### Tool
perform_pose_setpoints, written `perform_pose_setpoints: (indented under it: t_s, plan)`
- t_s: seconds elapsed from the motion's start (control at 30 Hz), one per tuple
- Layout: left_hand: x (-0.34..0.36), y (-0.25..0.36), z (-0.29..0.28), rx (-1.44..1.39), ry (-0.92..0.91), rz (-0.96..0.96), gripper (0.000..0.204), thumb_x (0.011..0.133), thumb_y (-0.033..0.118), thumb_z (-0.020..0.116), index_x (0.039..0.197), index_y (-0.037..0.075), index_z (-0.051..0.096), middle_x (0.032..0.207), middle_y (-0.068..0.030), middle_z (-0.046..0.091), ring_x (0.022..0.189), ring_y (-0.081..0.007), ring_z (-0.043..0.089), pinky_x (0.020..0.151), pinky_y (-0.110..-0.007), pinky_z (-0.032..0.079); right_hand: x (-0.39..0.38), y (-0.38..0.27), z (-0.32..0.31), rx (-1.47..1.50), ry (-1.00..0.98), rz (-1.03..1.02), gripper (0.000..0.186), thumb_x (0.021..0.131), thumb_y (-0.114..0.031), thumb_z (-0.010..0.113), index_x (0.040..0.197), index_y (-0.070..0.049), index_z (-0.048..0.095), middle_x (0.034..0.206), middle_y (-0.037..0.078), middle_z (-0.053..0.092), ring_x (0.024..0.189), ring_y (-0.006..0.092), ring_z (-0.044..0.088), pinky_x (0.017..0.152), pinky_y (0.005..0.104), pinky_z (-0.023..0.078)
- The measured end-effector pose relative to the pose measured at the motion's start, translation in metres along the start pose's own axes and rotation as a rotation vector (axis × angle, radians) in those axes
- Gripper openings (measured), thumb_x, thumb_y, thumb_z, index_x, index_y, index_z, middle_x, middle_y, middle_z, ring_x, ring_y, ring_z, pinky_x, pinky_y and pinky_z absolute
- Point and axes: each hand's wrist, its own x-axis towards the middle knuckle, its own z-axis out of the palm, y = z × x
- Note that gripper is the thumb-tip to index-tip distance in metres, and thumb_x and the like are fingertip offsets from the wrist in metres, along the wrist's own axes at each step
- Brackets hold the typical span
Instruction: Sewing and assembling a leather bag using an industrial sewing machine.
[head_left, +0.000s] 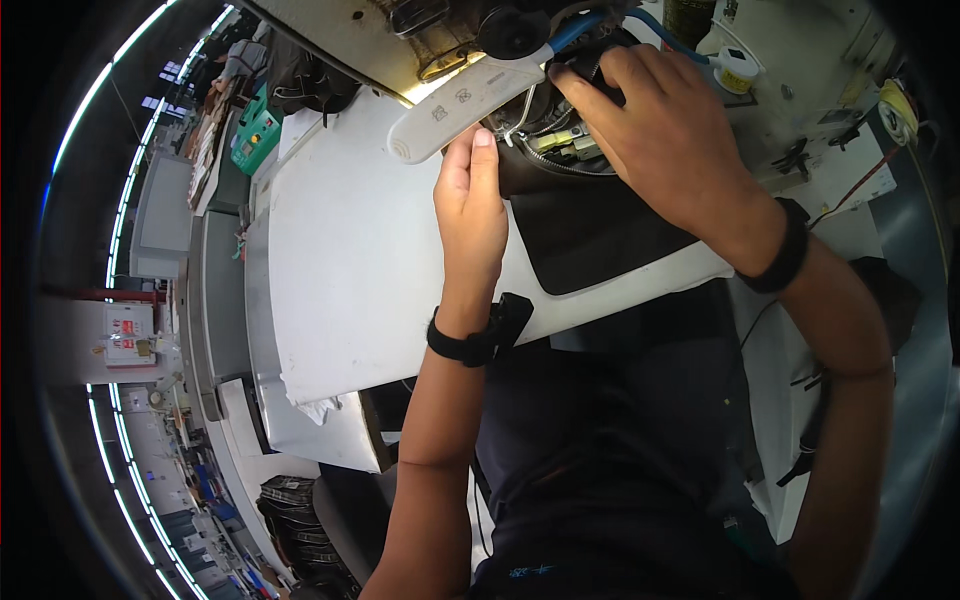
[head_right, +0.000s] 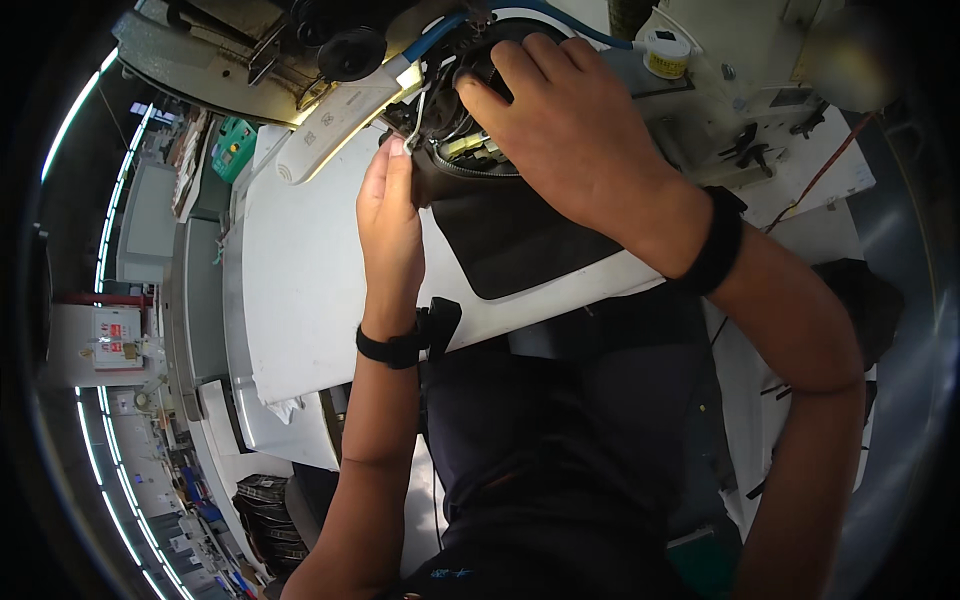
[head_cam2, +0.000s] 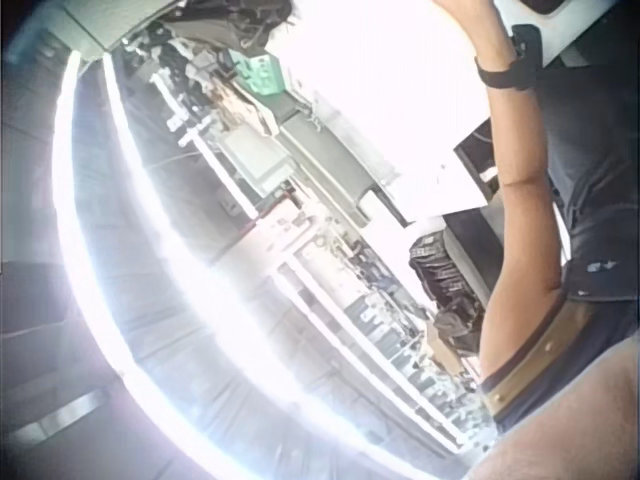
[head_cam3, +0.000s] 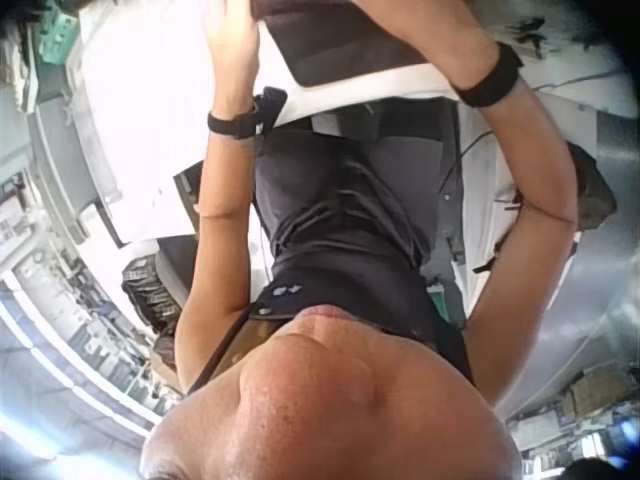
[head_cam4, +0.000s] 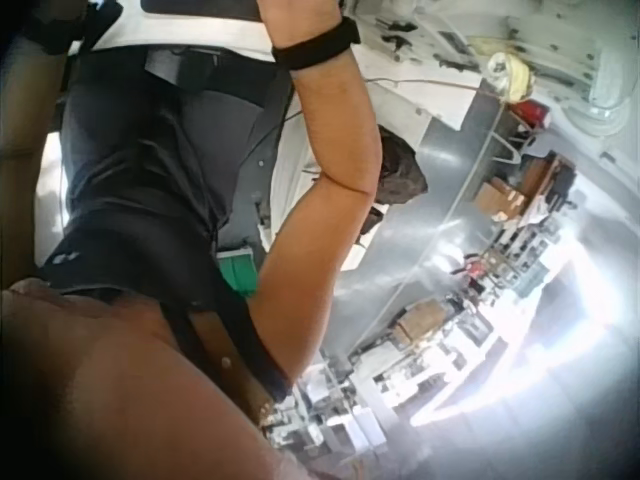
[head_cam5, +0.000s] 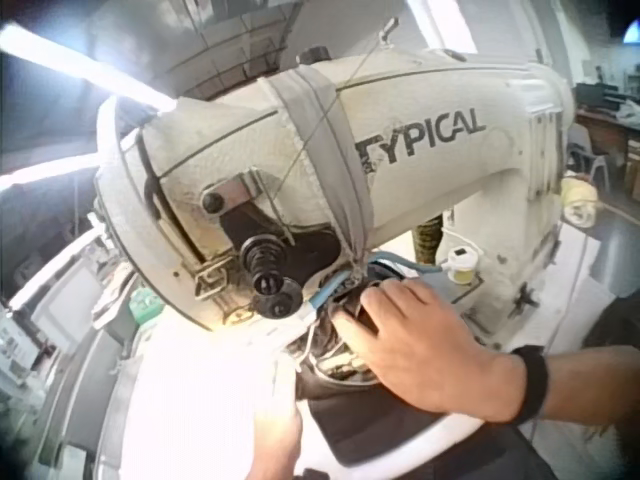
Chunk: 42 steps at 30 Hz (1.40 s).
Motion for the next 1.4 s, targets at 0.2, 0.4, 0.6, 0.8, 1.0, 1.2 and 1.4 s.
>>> perform_pose_setpoints:
  t_s: [0.2, 0.4, 0.6, 0.8, 1.0, 1.2, 1.4]
  plan:
    - [-0.043, 0.008, 0.031, 0.191, 0.029, 0.16, 0.085, 0.097, 0.027, 0.074, 0.155, -0.014, 0.026, 0.15, -0.0274, 0.045, 0.139, -0.0324, 0.048, 0.116, -0.041, 0.038, 0.004, -0.006, -0.015, -0.162, -0.034, -0.08, 0.033, 0.082, -0.015, 0.068, 0.114, -0.007, 0.068, 0.107, 0.01, 0.061, 0.105, 0.0233, 0.062, 0.096, 0.0367, 0.048]
    - [-0.026, 0.001, 0.049, 0.285, 0.09, 0.232, 0.09, 0.095, 0.026, 0.074, 0.152, -0.021, 0.021, 0.151, -0.0377, 0.039, 0.141, -0.0454, 0.043, 0.119, -0.047, 0.034, 0.005, -0.023, -0.026, -0.094, -0.255, 0.013, 0.046, 0.086, -0.012, 0.064, 0.132, -0.007, 0.064, 0.127, 0.014, 0.059, 0.123, 0.0302, 0.058, 0.11, 0.042, 0.046]
    - [-0.023, 0.007, 0.039, 0.513, -0.022, 0.308, 0.083, 0.088, 0.011, 0.062, 0.15, -0.024, 0.019, 0.149, -0.045, 0.036, 0.141, -0.0553, 0.039, 0.12, -0.052, 0.033, 0.012, -0.004, -0.002, 0.013, -0.022, -0.275, 0.033, 0.082, -0.017, 0.067, 0.112, -0.003, 0.068, 0.107, 0.007, 0.065, 0.107, 0.0238, 0.062, 0.098, 0.0373, 0.048]
    - [-0.025, 0.012, 0.035, 0.521, -0.05, 0.236, 0.082, 0.085, 0.007, 0.061, 0.149, -0.024, 0.021, 0.147, -0.0436, 0.04, 0.139, -0.0534, 0.042, 0.119, -0.05, 0.034, 0.014, 0.027, 0.029, 0.303, -0.052, -0.098, 0.029, 0.089, -0.01, 0.062, 0.116, -0.005, 0.069, 0.112, 0.01, 0.072, 0.108, 0.0279, 0.066, 0.094, 0.039, 0.052]
    - [-0.025, 0.016, 0.029, 0.557, -0.069, 0.193, 0.084, 0.083, 0.001, 0.061, 0.153, -0.019, 0.021, 0.142, -0.0373, 0.048, 0.133, -0.0474, 0.05, 0.114, -0.047, 0.041, 0.011, 0.037, 0.036, 0.342, -0.034, -0.161, 0.027, 0.087, -0.007, 0.062, 0.114, -0.004, 0.068, 0.103, 0.01, 0.07, 0.098, 0.0293, 0.067, 0.093, 0.04, 0.052]
    - [-0.019, 0.04, -0.002, 0.527, -0.265, -0.002, 0.083, 0.081, -0.001, 0.06, 0.157, -0.01, 0.028, 0.137, -0.0263, 0.055, 0.114, -0.0285, 0.062, 0.094, -0.036, 0.052, -0.001, 0.025, 0.009, 0.164, 0.12, -0.322, 0.026, 0.083, -0.009, 0.065, 0.108, -0.002, 0.066, 0.091, 0.004, 0.061, 0.087, 0.0209, 0.064, 0.089, 0.0338, 0.052]
    - [-0.018, 0.051, -0.01, 0.624, -0.322, 0.124, 0.083, 0.08, 0.001, 0.062, 0.157, -0.01, 0.03, 0.143, -0.0294, 0.053, 0.123, -0.0313, 0.06, 0.101, -0.036, 0.05, -0.011, 0.019, 0.001, 0.346, -0.006, -0.246, 0.034, 0.084, -0.013, 0.07, 0.118, -0.01, 0.069, 0.095, 0.003, 0.056, 0.088, 0.0209, 0.059, 0.09, 0.0358, 0.051]
